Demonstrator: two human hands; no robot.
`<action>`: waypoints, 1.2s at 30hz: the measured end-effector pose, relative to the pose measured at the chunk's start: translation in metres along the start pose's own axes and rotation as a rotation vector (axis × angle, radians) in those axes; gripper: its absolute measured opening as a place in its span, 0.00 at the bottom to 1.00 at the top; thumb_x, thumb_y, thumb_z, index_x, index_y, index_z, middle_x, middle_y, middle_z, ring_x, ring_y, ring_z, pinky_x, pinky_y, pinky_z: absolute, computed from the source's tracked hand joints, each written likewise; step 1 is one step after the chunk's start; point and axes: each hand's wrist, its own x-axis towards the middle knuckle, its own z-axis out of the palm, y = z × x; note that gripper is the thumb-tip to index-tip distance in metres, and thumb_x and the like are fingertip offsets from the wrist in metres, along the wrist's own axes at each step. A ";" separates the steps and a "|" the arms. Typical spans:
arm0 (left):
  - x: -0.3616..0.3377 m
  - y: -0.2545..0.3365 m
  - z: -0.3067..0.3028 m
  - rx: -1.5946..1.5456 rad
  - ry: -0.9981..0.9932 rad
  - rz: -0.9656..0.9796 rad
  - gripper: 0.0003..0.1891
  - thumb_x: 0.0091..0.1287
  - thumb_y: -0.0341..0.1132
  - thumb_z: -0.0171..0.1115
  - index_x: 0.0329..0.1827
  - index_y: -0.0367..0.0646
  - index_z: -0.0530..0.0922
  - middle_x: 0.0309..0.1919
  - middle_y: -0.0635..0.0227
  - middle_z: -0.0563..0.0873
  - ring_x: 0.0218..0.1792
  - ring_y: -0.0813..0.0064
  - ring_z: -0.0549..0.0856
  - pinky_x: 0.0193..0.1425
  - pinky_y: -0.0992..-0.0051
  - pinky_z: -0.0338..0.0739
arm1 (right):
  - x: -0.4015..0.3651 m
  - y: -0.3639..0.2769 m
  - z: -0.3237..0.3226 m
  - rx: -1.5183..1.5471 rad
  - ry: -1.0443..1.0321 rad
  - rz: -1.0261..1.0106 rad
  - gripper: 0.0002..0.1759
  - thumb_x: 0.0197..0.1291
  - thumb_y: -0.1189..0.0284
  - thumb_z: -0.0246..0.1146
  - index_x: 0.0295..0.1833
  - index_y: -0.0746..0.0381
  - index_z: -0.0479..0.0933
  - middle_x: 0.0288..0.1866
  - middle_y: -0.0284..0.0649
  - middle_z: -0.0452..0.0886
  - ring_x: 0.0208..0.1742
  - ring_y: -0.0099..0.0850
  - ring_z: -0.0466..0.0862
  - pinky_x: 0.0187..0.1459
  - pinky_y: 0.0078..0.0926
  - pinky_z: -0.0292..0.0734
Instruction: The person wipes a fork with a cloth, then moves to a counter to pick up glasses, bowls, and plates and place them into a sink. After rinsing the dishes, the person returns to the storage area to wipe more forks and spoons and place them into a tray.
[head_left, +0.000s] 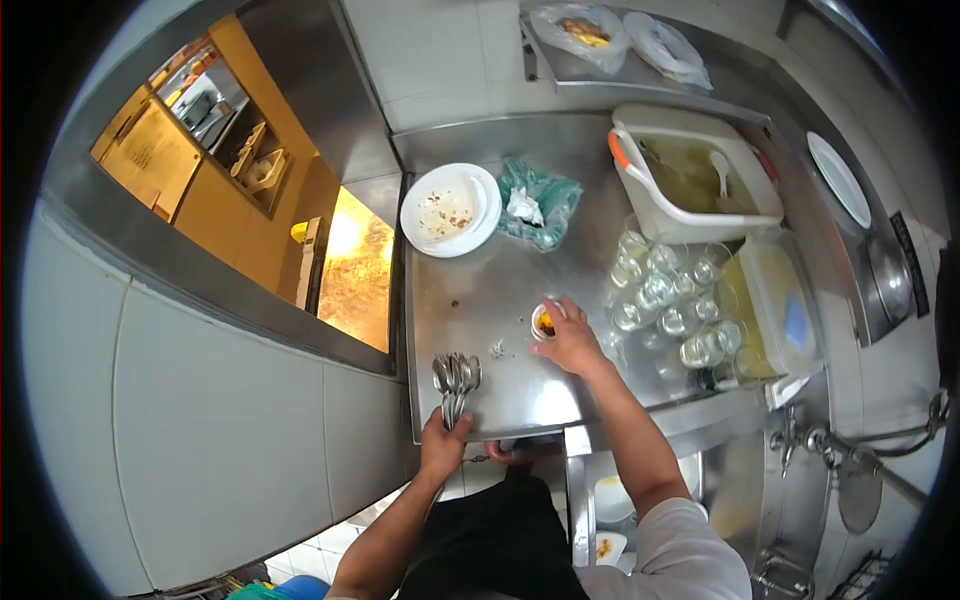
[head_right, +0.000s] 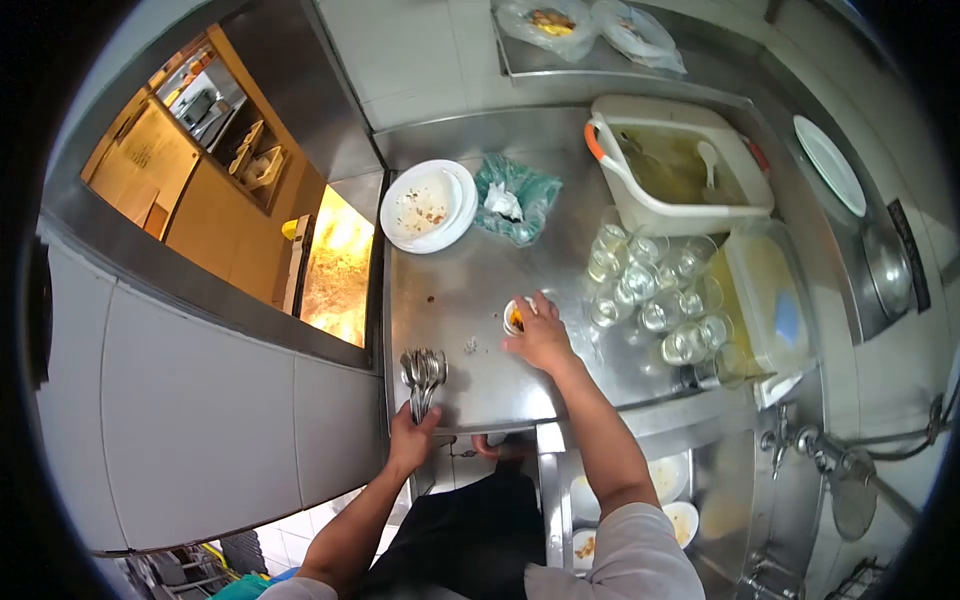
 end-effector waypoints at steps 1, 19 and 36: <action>-0.001 0.003 0.002 0.037 0.012 0.008 0.16 0.61 0.42 0.64 0.36 0.35 0.75 0.24 0.63 0.80 0.27 0.73 0.76 0.36 0.68 0.73 | -0.012 -0.004 0.004 0.004 0.001 0.017 0.33 0.54 0.62 0.66 0.64 0.61 0.68 0.65 0.57 0.65 0.63 0.57 0.67 0.61 0.45 0.66; -0.074 0.035 0.039 0.385 -0.529 0.508 0.33 0.54 0.43 0.69 0.60 0.36 0.68 0.42 0.45 0.83 0.44 0.46 0.83 0.48 0.57 0.77 | -0.188 -0.074 0.031 1.727 0.140 0.783 0.12 0.62 0.74 0.57 0.47 0.71 0.74 0.35 0.45 0.82 0.38 0.37 0.84 0.44 0.32 0.81; -0.089 -0.038 -0.049 0.177 -0.343 0.080 0.30 0.60 0.43 0.67 0.63 0.40 0.68 0.49 0.56 0.83 0.42 0.64 0.87 0.49 0.69 0.79 | 0.067 0.084 -0.183 0.452 0.484 0.432 0.27 0.68 0.52 0.50 0.59 0.63 0.73 0.54 0.47 0.80 0.53 0.41 0.80 0.57 0.39 0.70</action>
